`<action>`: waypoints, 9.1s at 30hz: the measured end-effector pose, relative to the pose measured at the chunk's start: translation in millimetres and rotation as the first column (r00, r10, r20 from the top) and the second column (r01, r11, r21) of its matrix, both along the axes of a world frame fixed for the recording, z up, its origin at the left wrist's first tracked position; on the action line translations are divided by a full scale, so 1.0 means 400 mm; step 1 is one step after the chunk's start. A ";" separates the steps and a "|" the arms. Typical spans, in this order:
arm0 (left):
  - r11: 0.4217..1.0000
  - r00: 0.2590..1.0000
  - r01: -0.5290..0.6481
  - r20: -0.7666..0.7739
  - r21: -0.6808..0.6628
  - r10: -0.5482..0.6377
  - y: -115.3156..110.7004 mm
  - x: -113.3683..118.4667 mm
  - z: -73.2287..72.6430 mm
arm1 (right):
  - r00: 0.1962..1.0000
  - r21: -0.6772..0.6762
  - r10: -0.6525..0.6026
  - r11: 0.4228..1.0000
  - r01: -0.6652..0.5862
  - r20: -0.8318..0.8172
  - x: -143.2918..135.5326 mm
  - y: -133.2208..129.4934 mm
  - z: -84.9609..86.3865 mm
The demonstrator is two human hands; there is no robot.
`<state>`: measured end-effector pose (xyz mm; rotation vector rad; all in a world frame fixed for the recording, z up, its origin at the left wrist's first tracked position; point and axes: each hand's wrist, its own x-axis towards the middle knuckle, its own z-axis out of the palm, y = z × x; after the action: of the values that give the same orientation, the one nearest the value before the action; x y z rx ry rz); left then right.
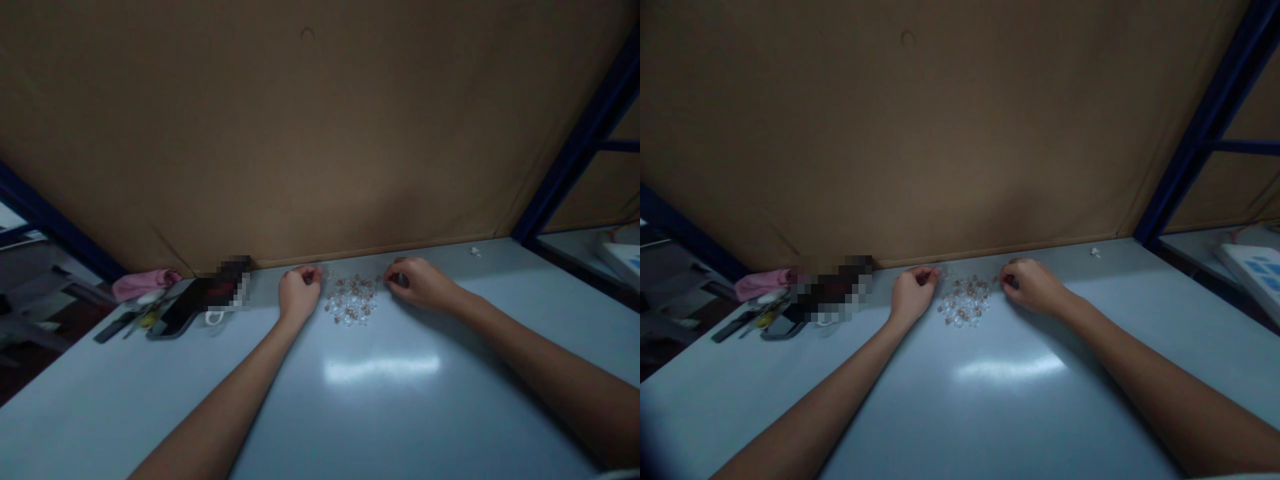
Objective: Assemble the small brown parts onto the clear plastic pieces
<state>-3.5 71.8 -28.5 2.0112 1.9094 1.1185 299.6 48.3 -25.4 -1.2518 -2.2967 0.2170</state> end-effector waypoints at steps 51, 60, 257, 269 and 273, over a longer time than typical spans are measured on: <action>0.949 0.991 -0.002 -0.126 0.316 0.044 -0.033 0.022 0.035 | 0.973 0.286 -0.167 0.951 0.116 0.162 -0.008 -0.006 0.019; 0.985 0.979 -0.174 -0.101 0.022 0.175 0.017 -0.032 0.006 | 0.959 0.169 -0.232 0.964 0.204 0.163 0.003 0.009 0.023; 0.850 0.936 0.347 -0.207 0.396 -0.285 -0.054 0.060 0.012 | 1.000 -0.043 0.027 0.999 -0.027 -0.008 0.056 0.034 0.017; 0.874 0.951 0.305 -0.168 0.379 -0.259 -0.033 0.042 -0.003 | 1.000 0.028 -0.001 1.000 0.001 0.001 0.045 0.017 0.027; 0.883 0.954 0.299 -0.145 0.361 -0.264 -0.026 0.035 -0.011 | 0.999 0.073 -0.032 0.997 0.031 0.014 0.041 0.015 0.024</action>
<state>10.3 61.4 -33.0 2.4814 1.4465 1.4192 316.0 54.3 -15.7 -1.2558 -2.2746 0.1118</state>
